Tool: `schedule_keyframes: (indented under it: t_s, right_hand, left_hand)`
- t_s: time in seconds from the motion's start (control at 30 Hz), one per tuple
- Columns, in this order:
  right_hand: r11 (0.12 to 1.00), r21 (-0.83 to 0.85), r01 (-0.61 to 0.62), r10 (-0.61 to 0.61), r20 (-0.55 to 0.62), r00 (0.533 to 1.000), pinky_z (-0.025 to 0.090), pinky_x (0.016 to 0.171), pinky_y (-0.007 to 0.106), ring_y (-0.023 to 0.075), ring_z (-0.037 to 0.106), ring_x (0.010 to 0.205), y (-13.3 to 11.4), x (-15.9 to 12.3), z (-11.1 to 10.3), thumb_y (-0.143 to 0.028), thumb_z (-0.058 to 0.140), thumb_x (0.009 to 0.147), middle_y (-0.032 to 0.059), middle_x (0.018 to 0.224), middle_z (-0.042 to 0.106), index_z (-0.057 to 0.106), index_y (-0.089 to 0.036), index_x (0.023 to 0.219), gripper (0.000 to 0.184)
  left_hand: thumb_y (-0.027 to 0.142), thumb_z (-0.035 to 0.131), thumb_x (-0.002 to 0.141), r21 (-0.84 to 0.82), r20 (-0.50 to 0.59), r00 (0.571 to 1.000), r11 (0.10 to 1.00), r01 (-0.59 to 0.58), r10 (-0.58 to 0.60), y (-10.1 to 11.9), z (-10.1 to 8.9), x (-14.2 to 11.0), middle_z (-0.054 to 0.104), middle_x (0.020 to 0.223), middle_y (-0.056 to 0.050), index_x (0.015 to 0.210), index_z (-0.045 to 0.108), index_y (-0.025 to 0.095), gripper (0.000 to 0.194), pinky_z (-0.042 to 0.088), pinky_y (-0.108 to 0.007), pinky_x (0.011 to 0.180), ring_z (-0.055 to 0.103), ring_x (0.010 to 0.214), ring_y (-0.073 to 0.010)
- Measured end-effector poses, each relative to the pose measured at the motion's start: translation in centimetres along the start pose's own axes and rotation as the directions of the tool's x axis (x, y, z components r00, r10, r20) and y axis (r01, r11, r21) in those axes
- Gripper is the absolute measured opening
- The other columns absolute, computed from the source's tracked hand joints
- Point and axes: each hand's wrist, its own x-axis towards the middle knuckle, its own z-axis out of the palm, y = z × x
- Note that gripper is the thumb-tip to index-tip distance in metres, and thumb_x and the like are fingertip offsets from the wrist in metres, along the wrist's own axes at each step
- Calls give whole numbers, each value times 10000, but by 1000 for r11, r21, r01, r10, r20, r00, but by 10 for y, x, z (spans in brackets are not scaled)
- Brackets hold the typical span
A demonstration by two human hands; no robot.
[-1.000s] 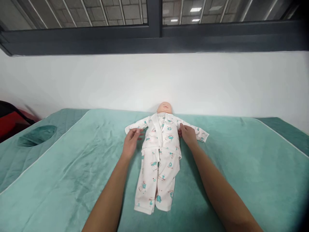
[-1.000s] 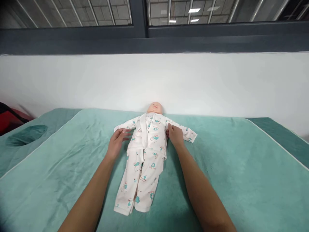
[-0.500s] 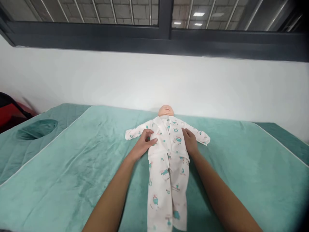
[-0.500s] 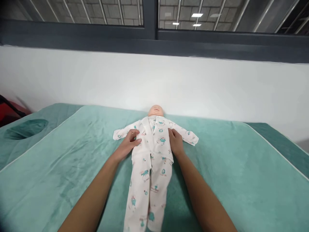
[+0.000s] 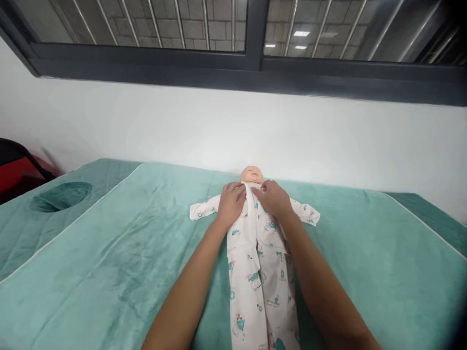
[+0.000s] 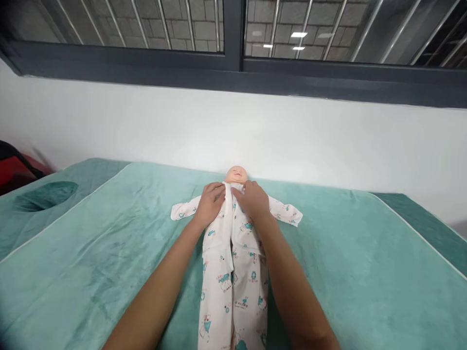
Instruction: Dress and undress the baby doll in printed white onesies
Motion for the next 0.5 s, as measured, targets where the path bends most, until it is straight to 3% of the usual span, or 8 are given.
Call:
schedule_keyframes:
  t_s: [0.1,0.17,0.23,0.3,0.4,0.5]
  right_hand:
    - [984,-178,-3,19,87,996,413,699,335,254,625,818,-8,13,4,-426,474,903,125,919,667,606,-192,883,269]
    - [985,-173,4,12,87,996,393,679,324,243,612,777,-2,17,6,-342,453,901,121,853,673,614,-188,846,230]
    - [999,-38,-8,10,58,998,376,667,304,215,587,733,9,19,8,-298,463,878,83,775,670,614,-200,780,205]
    - [975,217,-44,39,27,999,373,648,284,183,549,672,20,20,11,-329,486,863,31,687,643,606,-213,723,218]
    - [798,589,-127,125,44,991,369,576,262,143,468,560,25,19,16,-432,534,836,-26,584,558,616,-215,719,259]
    - [665,732,-146,163,49,985,346,524,247,121,433,533,18,16,20,-442,591,795,-32,600,549,664,-205,762,250]
  left_hand:
    - [221,455,924,-90,75,996,995,46,-39,8,9,24,687,1174,-81,1108,717,215,320,420,-379,1035,581,1127,-230]
    - [232,507,896,-125,103,986,982,141,-129,10,14,35,701,1116,-86,1086,729,207,294,461,-364,963,623,1037,-226]
    - [290,570,866,-110,106,974,971,212,-201,8,19,42,698,1055,-89,1057,742,202,272,483,-352,885,635,943,-219]
    - [359,603,847,-84,117,967,968,238,-227,5,22,45,688,1016,-84,1017,755,207,274,485,-340,833,628,888,-209]
    - [374,617,833,-104,140,966,967,233,-218,0,23,47,693,990,-65,906,761,209,231,472,-325,833,622,891,-200]
    - [328,630,816,-195,118,962,944,267,-248,-1,21,46,713,913,-51,847,740,195,176,469,-313,792,623,834,-186]
